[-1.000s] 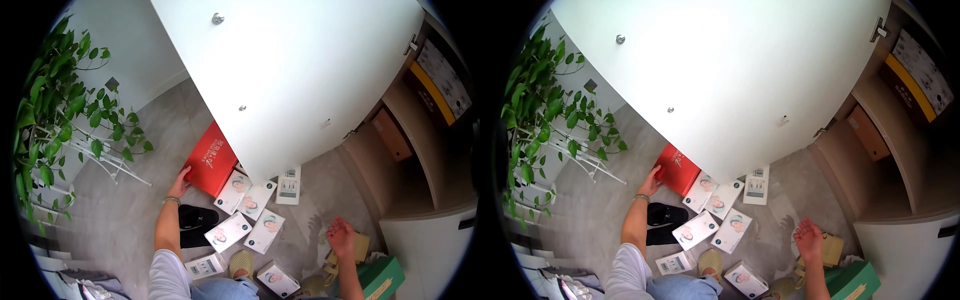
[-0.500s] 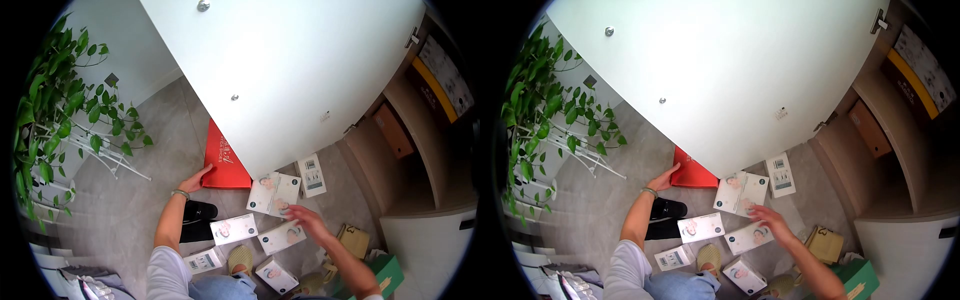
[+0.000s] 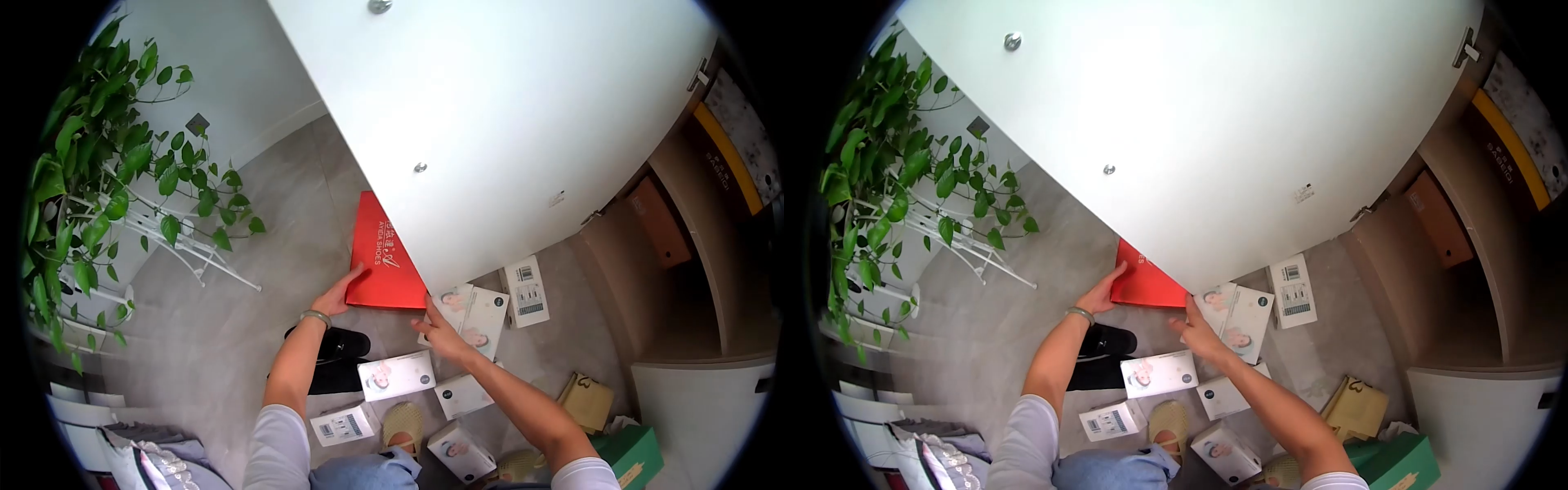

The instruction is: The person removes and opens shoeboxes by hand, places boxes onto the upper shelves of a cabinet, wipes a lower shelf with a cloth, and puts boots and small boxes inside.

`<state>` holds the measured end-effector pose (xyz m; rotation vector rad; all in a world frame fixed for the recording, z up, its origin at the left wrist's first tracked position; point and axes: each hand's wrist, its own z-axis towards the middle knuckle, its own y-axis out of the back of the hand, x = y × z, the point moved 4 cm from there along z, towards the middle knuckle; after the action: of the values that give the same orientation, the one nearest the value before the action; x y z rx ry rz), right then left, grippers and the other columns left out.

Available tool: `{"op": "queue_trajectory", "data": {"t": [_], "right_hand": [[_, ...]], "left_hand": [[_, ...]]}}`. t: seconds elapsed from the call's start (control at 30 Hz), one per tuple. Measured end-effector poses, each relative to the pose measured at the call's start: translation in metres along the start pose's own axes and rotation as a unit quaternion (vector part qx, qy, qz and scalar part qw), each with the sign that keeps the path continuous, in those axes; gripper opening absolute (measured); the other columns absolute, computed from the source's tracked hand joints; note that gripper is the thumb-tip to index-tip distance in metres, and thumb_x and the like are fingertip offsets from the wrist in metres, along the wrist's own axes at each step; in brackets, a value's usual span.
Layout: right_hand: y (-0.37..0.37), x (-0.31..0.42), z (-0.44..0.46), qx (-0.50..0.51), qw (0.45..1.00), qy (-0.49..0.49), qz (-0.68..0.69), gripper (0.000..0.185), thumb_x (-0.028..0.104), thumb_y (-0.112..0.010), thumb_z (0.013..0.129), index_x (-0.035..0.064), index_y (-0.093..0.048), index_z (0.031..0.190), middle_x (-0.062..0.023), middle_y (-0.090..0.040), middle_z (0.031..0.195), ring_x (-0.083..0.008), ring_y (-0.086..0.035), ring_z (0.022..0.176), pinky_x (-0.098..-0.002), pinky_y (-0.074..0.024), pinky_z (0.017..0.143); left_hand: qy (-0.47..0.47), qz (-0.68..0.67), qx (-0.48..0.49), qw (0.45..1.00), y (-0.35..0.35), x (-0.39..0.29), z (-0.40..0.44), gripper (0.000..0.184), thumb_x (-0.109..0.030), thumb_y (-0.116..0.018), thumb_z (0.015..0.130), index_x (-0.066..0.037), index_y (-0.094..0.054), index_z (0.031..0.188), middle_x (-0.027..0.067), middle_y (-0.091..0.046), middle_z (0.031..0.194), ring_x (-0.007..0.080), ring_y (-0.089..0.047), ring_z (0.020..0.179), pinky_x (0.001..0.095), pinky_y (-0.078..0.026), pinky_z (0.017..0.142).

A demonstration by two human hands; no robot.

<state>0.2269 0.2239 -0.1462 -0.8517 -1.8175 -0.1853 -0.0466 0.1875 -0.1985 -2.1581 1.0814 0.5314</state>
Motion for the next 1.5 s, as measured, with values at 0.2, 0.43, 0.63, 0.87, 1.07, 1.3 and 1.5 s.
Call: {"op": "queue_trajectory", "data": {"t": [0.2, 0.43, 0.63, 0.87, 1.07, 1.3, 1.5], "right_hand": [[0.012, -0.018, 0.008, 0.009, 0.999, 0.038, -0.020, 0.082, 0.027, -0.054, 0.097, 0.0045, -0.002, 0.156, -0.0147, -0.008, 0.163, -0.0236, -0.015, 0.149, -0.0338, -0.0155, 0.118], [0.005, 0.001, -0.012, 0.044, 0.997, 0.014, 0.062, 0.080, 0.030, -0.055, 0.096, 0.0001, -0.007, 0.154, -0.0192, -0.017, 0.160, -0.0258, -0.016, 0.149, -0.0339, -0.0137, 0.119], [-0.026, 0.044, -0.052, 0.164, 0.983, 0.058, 0.063, 0.074, 0.034, -0.052, 0.100, 0.0037, -0.013, 0.155, -0.0181, -0.029, 0.156, -0.0250, -0.027, 0.145, -0.0333, -0.0220, 0.117], [-0.033, 0.041, -0.085, 0.216, 0.974, 0.070, -0.025, 0.066, 0.042, -0.051, 0.100, 0.0089, -0.028, 0.152, -0.0137, -0.051, 0.138, -0.0228, -0.046, 0.127, -0.0357, -0.0346, 0.107], [-0.038, 0.005, -0.133, 0.274, 0.960, 0.031, 0.046, 0.109, 0.061, -0.064, 0.085, 0.0052, -0.002, 0.156, -0.0235, -0.040, 0.142, -0.0289, -0.050, 0.125, -0.0387, -0.0361, 0.107], [-0.031, -0.012, -0.208, 0.119, 0.908, -0.006, 0.401, 0.079, 0.044, -0.065, 0.092, 0.0043, -0.030, 0.150, -0.0097, -0.034, 0.153, -0.0197, -0.031, 0.141, -0.0352, -0.0236, 0.116], [0.052, -0.041, -0.244, -0.147, 0.822, 0.029, 0.550, 0.061, 0.041, -0.068, 0.089, 0.0079, -0.050, 0.137, -0.0040, -0.056, 0.136, -0.0181, -0.048, 0.128, -0.0372, -0.0339, 0.112]], "left_hand": [[0.008, 0.080, 0.008, 0.997, -0.003, 0.002, -0.012, 0.056, -0.034, -0.068, 0.089, -0.003, -0.053, 0.133, 0.0073, -0.056, 0.136, 0.0186, -0.052, 0.126, 0.0336, -0.037, 0.110], [-0.052, 0.060, -0.065, 0.995, -0.019, -0.030, -0.056, 0.049, -0.027, -0.073, 0.082, -0.004, -0.059, 0.122, 0.0083, -0.064, 0.121, 0.0199, -0.060, 0.112, 0.0346, -0.046, 0.100], [-0.070, -0.023, -0.152, 0.986, -0.020, -0.047, -0.160, 0.045, -0.023, -0.068, 0.085, -0.004, -0.057, 0.125, 0.0101, -0.065, 0.122, 0.0236, -0.063, 0.108, 0.0408, -0.051, 0.094], [-0.160, 0.007, -0.262, 0.952, -0.036, -0.020, -0.347, 0.037, -0.018, -0.067, 0.083, -0.004, -0.061, 0.118, 0.0095, -0.067, 0.112, 0.0196, -0.064, 0.102, 0.0327, -0.052, 0.088], [-0.098, 0.112, -0.341, 0.928, -0.074, 0.012, -0.448, 0.056, -0.009, -0.069, 0.080, -0.002, -0.052, 0.133, 0.0162, -0.055, 0.129, 0.0294, -0.053, 0.118, 0.0432, -0.045, 0.100], [-0.044, 0.345, -0.059, 0.936, -0.182, 0.016, -0.348, 0.088, -0.018, -0.076, 0.072, -0.001, -0.033, 0.146, 0.0142, -0.046, 0.140, 0.0278, -0.044, 0.130, 0.0383, -0.033, 0.111], [-0.070, 0.428, 0.105, 0.895, -0.281, 0.033, -0.260, 0.099, -0.019, -0.086, 0.066, -0.001, -0.024, 0.140, 0.0141, -0.042, 0.134, 0.0235, -0.040, 0.127, 0.0372, -0.030, 0.109]]}}
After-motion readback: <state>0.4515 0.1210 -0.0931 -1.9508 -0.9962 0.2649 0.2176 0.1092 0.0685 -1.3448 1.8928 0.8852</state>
